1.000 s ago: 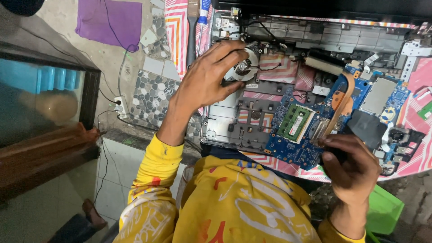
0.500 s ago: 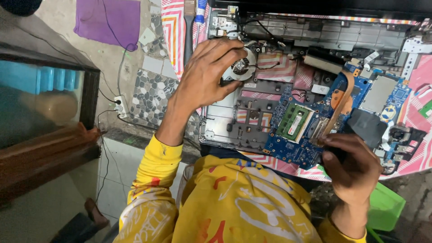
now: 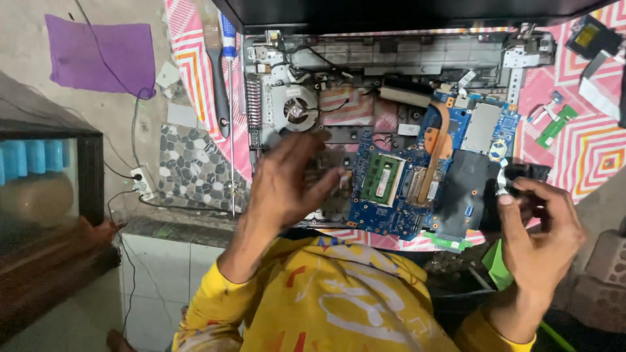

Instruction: Installing a cooling fan onto a laptop motherboard and seating the motherboard into the laptop chassis.

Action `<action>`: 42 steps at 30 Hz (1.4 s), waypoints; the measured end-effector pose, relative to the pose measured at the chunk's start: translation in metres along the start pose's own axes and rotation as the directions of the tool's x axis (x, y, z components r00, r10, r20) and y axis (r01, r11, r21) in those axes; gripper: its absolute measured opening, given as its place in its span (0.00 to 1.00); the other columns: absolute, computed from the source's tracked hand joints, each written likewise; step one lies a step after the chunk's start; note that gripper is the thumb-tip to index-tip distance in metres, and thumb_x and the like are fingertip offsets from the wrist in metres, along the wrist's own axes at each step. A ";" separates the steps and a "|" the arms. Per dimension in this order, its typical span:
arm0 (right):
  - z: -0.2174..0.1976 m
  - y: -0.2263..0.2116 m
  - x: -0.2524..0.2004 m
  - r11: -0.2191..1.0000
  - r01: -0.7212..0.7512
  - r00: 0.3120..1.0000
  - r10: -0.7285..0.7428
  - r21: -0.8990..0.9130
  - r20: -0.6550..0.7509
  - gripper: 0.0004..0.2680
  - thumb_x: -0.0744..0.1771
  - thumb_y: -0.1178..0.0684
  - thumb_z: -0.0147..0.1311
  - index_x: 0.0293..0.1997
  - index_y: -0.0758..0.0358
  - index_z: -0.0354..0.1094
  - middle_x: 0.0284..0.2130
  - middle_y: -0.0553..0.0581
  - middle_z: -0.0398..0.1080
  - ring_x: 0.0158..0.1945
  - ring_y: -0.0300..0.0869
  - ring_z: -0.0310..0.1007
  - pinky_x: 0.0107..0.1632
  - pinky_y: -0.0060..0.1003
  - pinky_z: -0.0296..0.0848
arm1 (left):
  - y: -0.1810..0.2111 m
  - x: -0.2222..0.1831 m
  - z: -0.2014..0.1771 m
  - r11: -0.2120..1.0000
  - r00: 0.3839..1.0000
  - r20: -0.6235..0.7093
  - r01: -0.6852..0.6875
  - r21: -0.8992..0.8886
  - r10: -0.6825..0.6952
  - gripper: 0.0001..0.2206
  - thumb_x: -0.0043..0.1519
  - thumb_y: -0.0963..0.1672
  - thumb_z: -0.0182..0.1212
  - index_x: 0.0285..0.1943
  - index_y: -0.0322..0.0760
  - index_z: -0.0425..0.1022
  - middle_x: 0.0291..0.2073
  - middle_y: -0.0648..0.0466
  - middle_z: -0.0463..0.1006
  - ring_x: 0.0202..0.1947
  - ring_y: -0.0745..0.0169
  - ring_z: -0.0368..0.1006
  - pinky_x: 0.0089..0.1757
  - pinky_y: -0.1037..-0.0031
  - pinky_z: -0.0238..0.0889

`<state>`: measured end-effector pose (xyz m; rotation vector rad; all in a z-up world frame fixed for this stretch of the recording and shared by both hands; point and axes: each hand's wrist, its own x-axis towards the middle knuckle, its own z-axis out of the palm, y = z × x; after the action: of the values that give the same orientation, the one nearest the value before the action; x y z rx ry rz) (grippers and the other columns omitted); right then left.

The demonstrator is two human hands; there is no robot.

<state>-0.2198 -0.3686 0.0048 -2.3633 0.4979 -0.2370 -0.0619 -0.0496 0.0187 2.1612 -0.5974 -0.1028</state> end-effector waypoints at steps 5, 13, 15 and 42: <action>0.001 -0.026 0.012 0.996 -0.085 0.993 0.087 -0.028 0.076 0.13 0.68 0.63 0.62 0.59 0.77 0.69 0.35 0.62 0.69 0.32 0.43 0.63 0.36 0.33 0.61 | 0.019 0.002 0.026 0.992 0.983 0.135 0.128 -0.007 -0.126 0.24 0.58 0.50 0.62 0.60 0.35 0.69 0.39 0.47 0.80 0.36 0.49 0.75 0.39 0.63 0.65; 0.009 -0.023 0.010 0.994 -0.018 0.998 0.024 -0.105 0.061 0.16 0.70 0.62 0.65 0.64 0.81 0.69 0.38 0.65 0.71 0.30 0.44 0.62 0.32 0.35 0.61 | 0.011 -0.009 0.041 0.998 0.992 0.118 0.046 0.044 -0.051 0.22 0.55 0.47 0.60 0.59 0.38 0.68 0.40 0.46 0.77 0.36 0.44 0.75 0.38 0.59 0.66; 0.010 -0.024 0.009 0.996 -0.071 0.997 0.072 -0.046 0.018 0.16 0.69 0.65 0.64 0.64 0.77 0.67 0.37 0.62 0.64 0.28 0.42 0.56 0.32 0.34 0.56 | 0.007 -0.014 0.047 0.998 0.982 0.179 0.051 0.040 -0.057 0.23 0.56 0.48 0.59 0.61 0.42 0.66 0.44 0.46 0.74 0.38 0.41 0.74 0.37 0.55 0.66; 0.017 0.054 0.032 0.766 -0.495 0.864 0.383 0.410 0.327 0.09 0.76 0.49 0.46 0.56 0.63 0.64 0.39 0.47 0.68 0.33 0.28 0.64 0.39 0.18 0.61 | -0.052 -0.013 -0.026 0.956 0.964 -0.230 0.187 0.225 -0.134 0.27 0.58 0.53 0.62 0.63 0.37 0.67 0.63 0.40 0.59 0.66 0.37 0.54 0.62 0.43 0.50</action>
<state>-0.2015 -0.4082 -0.0430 -1.6936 0.7707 0.1204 -0.0460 0.0017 -0.0068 2.4204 -0.3223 0.1200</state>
